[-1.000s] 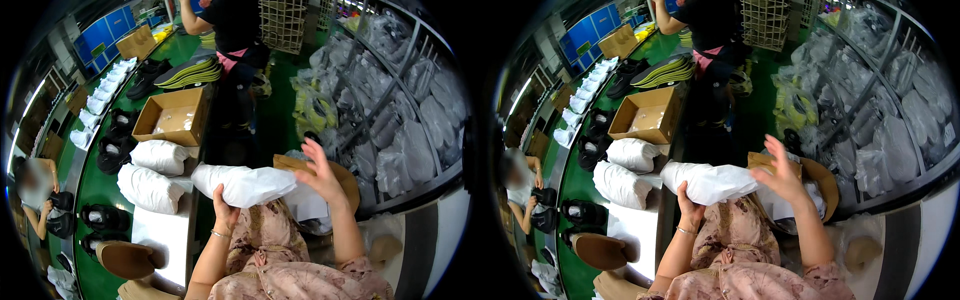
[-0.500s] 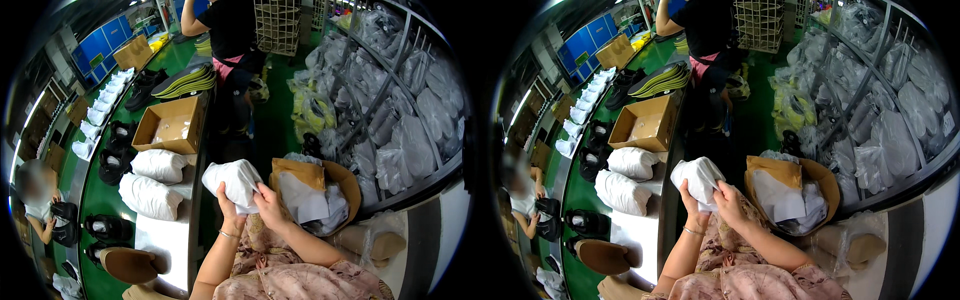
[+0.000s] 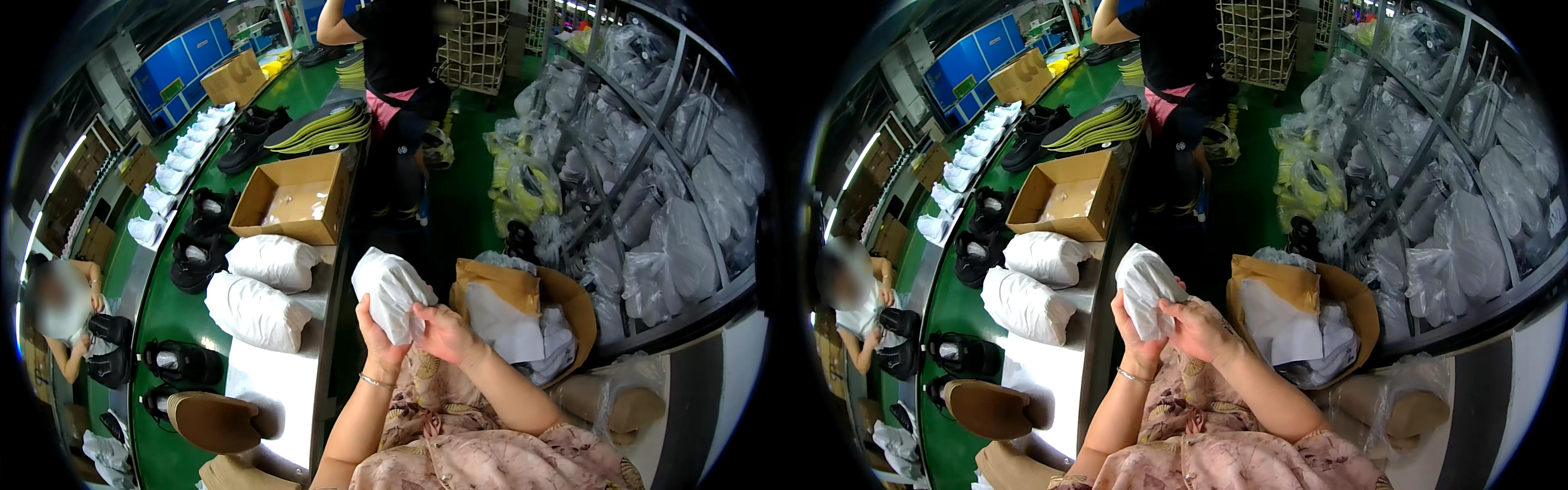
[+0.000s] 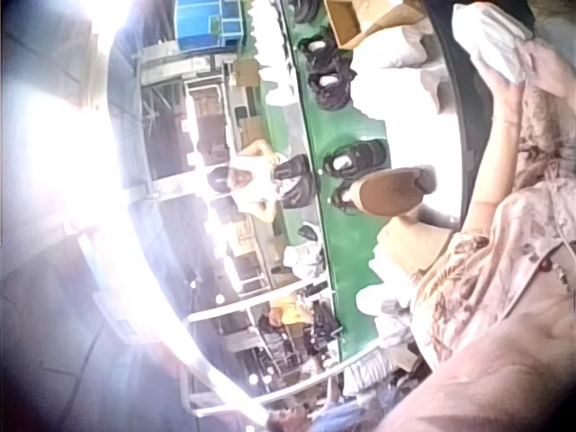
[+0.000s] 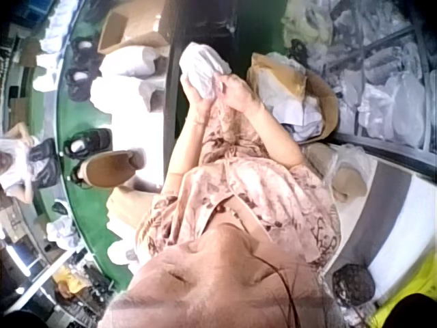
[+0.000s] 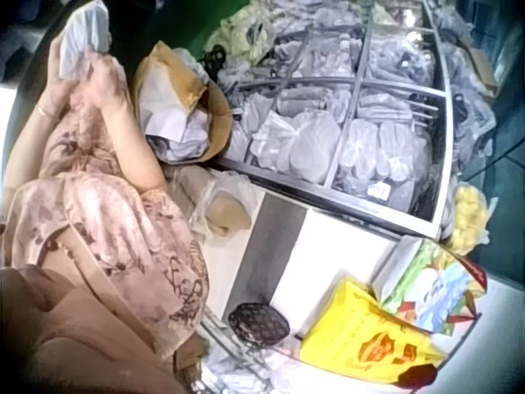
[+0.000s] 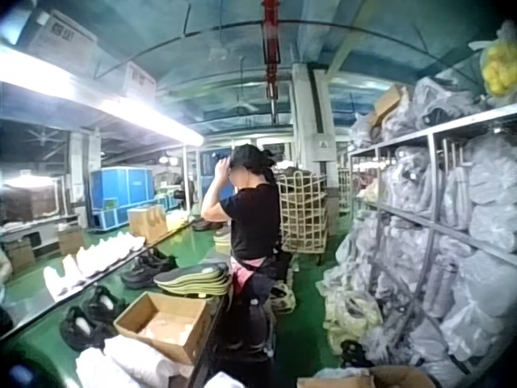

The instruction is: The person wraps shoe lasts in paper and inserts them into shoes on a workbench.

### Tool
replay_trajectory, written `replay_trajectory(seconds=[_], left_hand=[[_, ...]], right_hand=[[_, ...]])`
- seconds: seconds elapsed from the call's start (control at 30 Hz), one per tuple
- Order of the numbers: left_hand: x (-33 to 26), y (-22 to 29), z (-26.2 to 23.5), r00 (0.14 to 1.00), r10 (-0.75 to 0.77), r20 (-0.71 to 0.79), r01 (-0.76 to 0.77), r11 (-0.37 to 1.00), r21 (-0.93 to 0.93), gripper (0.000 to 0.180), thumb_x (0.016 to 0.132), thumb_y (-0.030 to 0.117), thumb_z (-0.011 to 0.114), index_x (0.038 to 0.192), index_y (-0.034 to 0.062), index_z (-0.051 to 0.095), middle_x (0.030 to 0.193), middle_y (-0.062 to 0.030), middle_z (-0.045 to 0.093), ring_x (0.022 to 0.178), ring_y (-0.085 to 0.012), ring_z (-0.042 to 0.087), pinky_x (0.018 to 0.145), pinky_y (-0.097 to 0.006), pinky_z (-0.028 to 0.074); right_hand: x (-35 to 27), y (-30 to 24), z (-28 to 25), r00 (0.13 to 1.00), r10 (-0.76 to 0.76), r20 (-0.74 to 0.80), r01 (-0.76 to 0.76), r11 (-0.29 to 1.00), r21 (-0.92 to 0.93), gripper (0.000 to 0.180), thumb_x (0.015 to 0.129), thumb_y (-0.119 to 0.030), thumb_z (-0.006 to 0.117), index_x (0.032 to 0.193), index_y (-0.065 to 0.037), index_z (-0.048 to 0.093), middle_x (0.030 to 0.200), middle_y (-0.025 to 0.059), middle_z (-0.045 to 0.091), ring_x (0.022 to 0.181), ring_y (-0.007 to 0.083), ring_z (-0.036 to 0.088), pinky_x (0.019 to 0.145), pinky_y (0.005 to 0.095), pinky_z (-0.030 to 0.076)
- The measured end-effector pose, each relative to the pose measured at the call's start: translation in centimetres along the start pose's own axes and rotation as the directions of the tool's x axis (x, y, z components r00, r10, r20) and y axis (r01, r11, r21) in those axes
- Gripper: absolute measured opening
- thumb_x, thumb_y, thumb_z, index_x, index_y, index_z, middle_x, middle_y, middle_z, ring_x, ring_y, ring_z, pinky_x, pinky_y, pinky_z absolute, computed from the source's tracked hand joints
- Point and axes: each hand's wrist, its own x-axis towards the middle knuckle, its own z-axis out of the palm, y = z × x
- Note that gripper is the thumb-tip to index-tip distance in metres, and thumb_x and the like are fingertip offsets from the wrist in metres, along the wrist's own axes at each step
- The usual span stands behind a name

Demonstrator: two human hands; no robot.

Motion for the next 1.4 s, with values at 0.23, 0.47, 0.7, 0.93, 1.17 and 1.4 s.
replay_trajectory(seconds=[0.23, 0.47, 0.7, 0.93, 1.17, 1.4], left_hand=[[-0.1, -0.2, -0.2, 0.991, -0.054, 0.126, 0.056, 0.998, -0.007, 0.072, 0.077, 0.052, 0.046, 0.123, -0.0024, 0.041, 0.114, -0.0241, 0.051, 0.104, -0.0369, 0.051, 0.093, -0.044, 0.04], [-0.2, -0.2, 1.6, 0.999, 0.014, 0.046, -0.018, 0.996, 0.088, 0.07, 0.076, 0.053, 0.04, 0.115, -0.0048, 0.047, 0.104, -0.0222, 0.054, 0.094, -0.0338, 0.055, 0.089, -0.043, 0.043], [-0.5, 1.2, -0.5, 0.997, -0.057, 0.057, 0.052, 0.995, 0.082, 0.083, 0.068, 0.056, 0.05, 0.122, -0.006, 0.039, 0.111, -0.0231, 0.052, 0.102, -0.0357, 0.053, 0.089, -0.044, 0.044], [-0.6, 1.2, -2.3, 0.996, -0.092, -0.006, 0.092, 0.996, 0.012, 0.078, 0.067, 0.045, 0.064, 0.125, -0.0002, 0.038, 0.115, -0.0178, 0.051, 0.103, -0.0319, 0.052, 0.09, -0.043, 0.043], [-1.8, 1.7, 1.6, 0.999, -0.026, -0.02, 0.027, 0.999, 0.042, 0.077, 0.069, 0.043, 0.064, 0.126, -0.0004, 0.037, 0.117, -0.0163, 0.05, 0.106, -0.0296, 0.051, 0.094, -0.042, 0.04], [-2.6, 1.7, 1.2, 0.985, -0.026, 0.168, 0.021, 0.999, 0.029, 0.073, 0.068, 0.039, 0.069, 0.12, -0.0032, 0.042, 0.111, -0.016, 0.055, 0.099, -0.0257, 0.055, 0.088, -0.038, 0.045]], right_hand=[[0.1, 1.2, -0.4, 0.997, -0.071, -0.042, 0.077, 0.984, 0.158, 0.046, 0.078, 0.009, 0.055, 0.116, -0.015, 0.045, 0.111, 0.0013, 0.052, 0.104, 0.015, 0.051, 0.086, 0.0305, 0.047], [0.2, 2.1, 1.1, 0.952, -0.285, -0.114, 0.295, 0.951, 0.087, 0.044, 0.079, 0.004, 0.055, 0.118, -0.012, 0.043, 0.111, 0.0025, 0.051, 0.105, 0.0169, 0.05, 0.085, 0.0305, 0.046], [-2.6, 2.1, 1.0, 0.918, -0.397, 0.004, 0.339, 0.778, -0.529, 0.031, 0.083, 0.003, 0.054, 0.114, 0.0, 0.052, 0.113, 0.0055, 0.051, 0.105, 0.0172, 0.05, 0.089, 0.0326, 0.041], [-4.1, 1.4, 1.4, 0.983, -0.126, 0.135, 0.164, 0.93, -0.329, 0.041, 0.082, 0.005, 0.052, 0.123, 0.003, 0.047, 0.124, 0.0077, 0.047, 0.113, 0.0184, 0.044, 0.09, 0.0323, 0.037], [-2.9, 1.0, 2.1, 0.97, -0.183, 0.161, 0.181, 0.983, 0.022, 0.049, 0.076, -0.002, 0.059, 0.123, 0.004, 0.044, 0.127, 0.011, 0.046, 0.121, 0.0243, 0.04, 0.105, 0.0354, 0.029], [-3.8, 2.3, 3.4, 0.968, -0.25, 0.011, 0.237, 0.93, 0.28, 0.062, 0.069, 0.001, 0.064, 0.127, -0.008, 0.042, 0.128, 0.0072, 0.048, 0.121, 0.0228, 0.042, 0.103, 0.0408, 0.034]])
